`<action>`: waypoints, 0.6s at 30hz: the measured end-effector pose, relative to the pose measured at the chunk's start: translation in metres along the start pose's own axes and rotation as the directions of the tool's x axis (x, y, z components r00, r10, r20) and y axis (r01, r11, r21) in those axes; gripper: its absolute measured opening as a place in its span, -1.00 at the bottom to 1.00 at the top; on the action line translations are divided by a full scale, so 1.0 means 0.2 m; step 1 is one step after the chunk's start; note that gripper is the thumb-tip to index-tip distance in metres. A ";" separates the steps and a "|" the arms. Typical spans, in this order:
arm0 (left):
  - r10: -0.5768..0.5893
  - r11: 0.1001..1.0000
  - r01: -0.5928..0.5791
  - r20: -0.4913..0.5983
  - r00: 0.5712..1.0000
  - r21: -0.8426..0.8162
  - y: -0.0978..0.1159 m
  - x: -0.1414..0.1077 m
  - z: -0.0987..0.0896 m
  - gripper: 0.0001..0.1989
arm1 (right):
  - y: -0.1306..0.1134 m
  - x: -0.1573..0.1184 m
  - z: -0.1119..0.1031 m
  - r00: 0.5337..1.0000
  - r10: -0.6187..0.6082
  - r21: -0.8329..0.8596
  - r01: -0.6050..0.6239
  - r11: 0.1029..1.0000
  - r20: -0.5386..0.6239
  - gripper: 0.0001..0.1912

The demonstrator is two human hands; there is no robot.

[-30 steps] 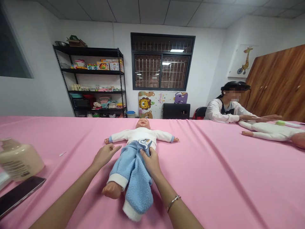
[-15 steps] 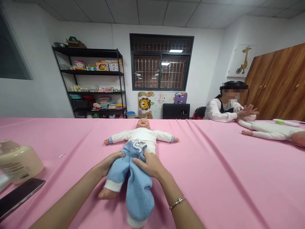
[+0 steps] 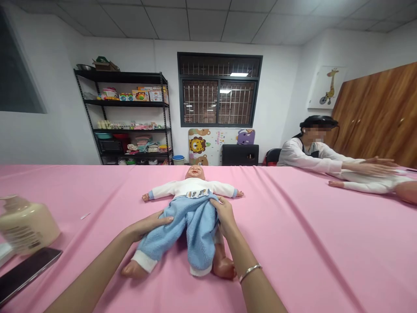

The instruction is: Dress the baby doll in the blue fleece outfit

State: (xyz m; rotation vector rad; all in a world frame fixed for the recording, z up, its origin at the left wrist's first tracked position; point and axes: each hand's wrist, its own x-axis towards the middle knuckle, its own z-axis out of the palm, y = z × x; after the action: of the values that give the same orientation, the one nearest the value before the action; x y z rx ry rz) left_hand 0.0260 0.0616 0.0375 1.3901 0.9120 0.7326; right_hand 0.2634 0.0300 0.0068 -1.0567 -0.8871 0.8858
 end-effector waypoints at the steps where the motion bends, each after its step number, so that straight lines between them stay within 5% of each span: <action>1: 0.037 0.995 -0.032 -0.056 0.998 0.094 -0.01 0.04 0.00 -0.40 | -0.04 -0.03 0.02 0.997 -0.021 0.048 0.017 0.999 0.080 -0.51; 3: 0.303 0.912 -0.217 -0.217 0.928 0.348 -0.02 0.07 0.00 -0.22 | -0.12 -0.10 0.05 0.940 -0.084 0.066 0.065 0.996 0.332 -0.46; 4: 0.478 0.813 -0.319 -0.245 0.843 0.487 -0.02 0.06 0.01 -0.15 | -0.16 -0.13 0.06 0.873 -0.099 0.047 0.086 0.995 0.478 -0.44; 6: 0.749 0.515 -0.516 -0.067 0.659 0.684 -0.01 0.03 0.03 -0.08 | -0.21 -0.17 0.07 0.727 -0.078 -0.019 0.125 0.992 0.682 -0.42; 7: 0.799 0.371 -0.585 0.074 0.597 0.722 0.00 0.01 0.04 -0.12 | -0.21 -0.17 0.07 0.700 -0.055 -0.067 0.146 0.987 0.712 -0.42; 8: 0.804 0.254 -0.632 0.203 0.559 0.732 0.00 -0.01 0.06 -0.20 | -0.20 -0.17 0.06 0.731 -0.042 -0.132 0.178 0.975 0.682 -0.42; 9: 0.786 0.164 -0.663 0.309 0.535 0.730 0.01 -0.03 0.08 -0.32 | -0.17 -0.15 0.05 0.811 -0.052 -0.222 0.220 0.950 0.582 -0.44; 11: 0.714 0.049 -0.696 0.462 0.526 0.716 0.01 -0.05 0.11 -0.53 | -0.07 -0.10 0.02 0.955 -0.112 -0.486 0.239 0.841 0.275 -0.48; 13: 0.642 -0.027 -0.706 0.554 0.531 0.708 0.01 -0.06 0.14 -0.62 | 0.02 -0.05 -0.02 0.989 -0.115 -0.700 0.145 0.699 0.090 -0.31; 15: 0.613 -0.102 -0.711 0.607 0.507 0.696 0.01 -0.07 0.16 -0.68 | 0.09 -0.03 -0.03 0.996 0.024 -0.773 0.052 0.633 0.086 -0.07; 18: 0.600 -0.189 -0.728 0.664 0.446 0.659 0.01 -0.08 0.20 -0.72 | 0.08 -0.04 -0.03 0.971 0.179 -0.698 -0.019 0.716 0.157 -0.06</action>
State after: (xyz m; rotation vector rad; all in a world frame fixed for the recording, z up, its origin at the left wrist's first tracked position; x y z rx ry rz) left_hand 0.0524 0.0288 0.0393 3.2011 0.2706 0.8887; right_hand 0.2635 0.0238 -0.0112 -1.6963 -1.4222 0.7708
